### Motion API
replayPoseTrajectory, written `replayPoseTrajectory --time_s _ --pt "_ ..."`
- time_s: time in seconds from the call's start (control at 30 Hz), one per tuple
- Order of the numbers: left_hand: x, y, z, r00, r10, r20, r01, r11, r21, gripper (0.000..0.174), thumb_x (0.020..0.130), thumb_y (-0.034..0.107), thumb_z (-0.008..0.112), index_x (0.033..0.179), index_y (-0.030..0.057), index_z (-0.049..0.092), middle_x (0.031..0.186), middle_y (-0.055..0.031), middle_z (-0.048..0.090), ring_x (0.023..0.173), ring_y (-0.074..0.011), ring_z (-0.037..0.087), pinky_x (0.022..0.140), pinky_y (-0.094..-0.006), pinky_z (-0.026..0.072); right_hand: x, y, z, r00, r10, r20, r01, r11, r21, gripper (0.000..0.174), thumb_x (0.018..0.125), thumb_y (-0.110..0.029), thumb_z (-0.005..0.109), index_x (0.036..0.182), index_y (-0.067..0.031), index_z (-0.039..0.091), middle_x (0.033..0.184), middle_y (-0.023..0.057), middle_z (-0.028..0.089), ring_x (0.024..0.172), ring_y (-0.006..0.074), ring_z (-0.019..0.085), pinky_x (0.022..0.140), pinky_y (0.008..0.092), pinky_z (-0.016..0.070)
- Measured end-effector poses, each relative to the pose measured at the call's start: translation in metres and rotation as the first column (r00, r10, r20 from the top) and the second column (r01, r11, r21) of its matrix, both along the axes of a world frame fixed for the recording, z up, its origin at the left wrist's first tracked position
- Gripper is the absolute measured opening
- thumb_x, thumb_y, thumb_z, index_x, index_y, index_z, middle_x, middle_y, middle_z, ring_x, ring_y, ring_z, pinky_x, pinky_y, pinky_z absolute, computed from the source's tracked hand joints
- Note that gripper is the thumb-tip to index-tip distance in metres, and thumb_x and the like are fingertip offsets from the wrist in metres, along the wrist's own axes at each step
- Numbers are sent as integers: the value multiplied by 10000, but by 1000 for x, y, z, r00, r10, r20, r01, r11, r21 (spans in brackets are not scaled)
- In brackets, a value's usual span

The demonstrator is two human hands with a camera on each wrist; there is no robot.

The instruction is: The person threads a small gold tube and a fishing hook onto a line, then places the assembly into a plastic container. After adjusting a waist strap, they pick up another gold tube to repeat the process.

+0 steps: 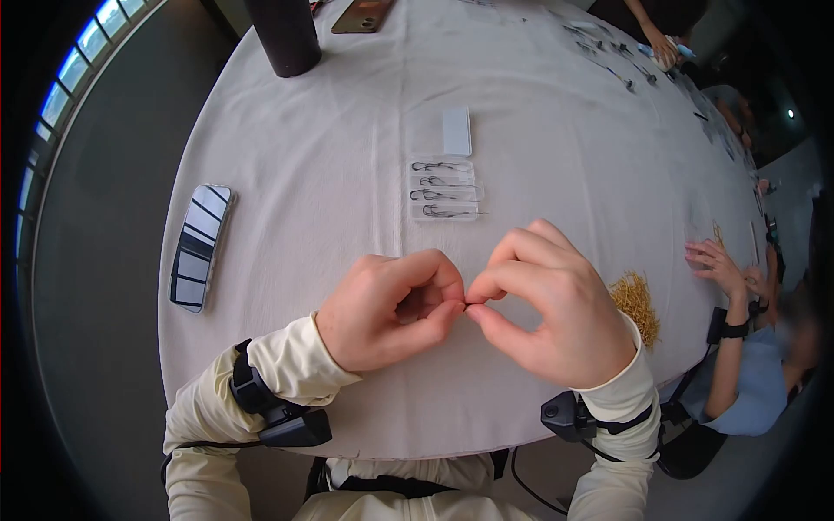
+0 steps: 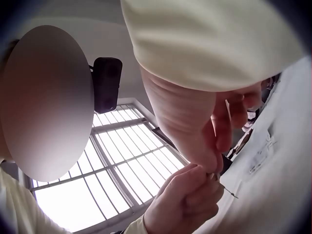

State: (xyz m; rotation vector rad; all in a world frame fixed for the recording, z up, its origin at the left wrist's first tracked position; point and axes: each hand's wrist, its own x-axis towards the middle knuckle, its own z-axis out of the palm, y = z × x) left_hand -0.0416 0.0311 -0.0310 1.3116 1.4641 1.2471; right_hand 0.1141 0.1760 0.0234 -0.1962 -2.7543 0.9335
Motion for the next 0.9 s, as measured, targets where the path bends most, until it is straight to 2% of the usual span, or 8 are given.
replayPoseTrajectory --time_s 0.1,0.17,0.4,0.47,0.5,0.57,0.7,0.9 --pt "3 0 -1 998 47 47 -48 998 27 51 902 52 625 914 9 601 697 28 564 558 -18 435 491 -211 335 1 1 -7 999 -37 -22 36 998 -44 95 741 -18 727 774 -49 644 777 45 573 732 232 525 669 337 448" --pt "5 -1 -3 995 77 64 -80 996 39 52 905 51 629 914 8 601 703 22 572 561 -21 440 495 -214 338 3 0 -13 993 -115 -12 108 957 -268 85 760 -12 713 761 -46 635 748 29 572 666 180 502 626 306 422" --pt "11 -2 -3 984 172 -36 -163 969 188 46 899 23 638 906 7 596 742 -28 636 563 -41 502 515 -218 387 8 0 -28 975 -223 10 193 820 -539 90 813 -23 716 760 -26 644 743 -14 570 654 66 454 595 237 356" --pt "11 -2 -6 982 175 -74 -156 964 217 48 893 8 640 907 2 594 745 -36 641 556 -46 514 511 -216 395 7 -4 -30 957 -283 64 238 640 -731 72 837 -16 710 790 -7 657 761 -10 596 690 48 486 611 221 372" --pt "11 -2 -7 978 179 -111 -147 958 246 54 887 -7 642 908 -3 592 749 -43 647 548 -51 527 508 -214 403 6 -6 -31 957 -282 63 236 641 -730 72 837 -16 710 790 -7 657 761 -10 596 690 48 486 611 221 372" --pt "11 -2 -7 975 190 -119 -155 953 260 59 882 -19 642 910 -7 592 747 -43 647 539 -54 529 501 -212 403 5 -10 -31 941 -326 93 246 468 -849 53 866 -14 695 830 9 664 795 10 634 732 43 522 648 207 405" --pt "12 -1 -3 965 229 -130 -197 955 220 102 857 -1 677 917 15 597 702 -47 631 541 -116 596 486 -238 445 1 -15 -35 934 -353 46 200 413 -889 37 886 -10 680 862 15 666 818 33 658 762 48 553 686 202 433" --pt "16 1 -4 932 302 -200 -239 928 286 111 849 0 690 914 19 602 721 -50 646 526 -119 581 471 -249 443 2 -21 -39 918 -395 32 202 397 -895 37 895 -21 689 874 6 676 821 33 666 776 58 572 705 206 445"
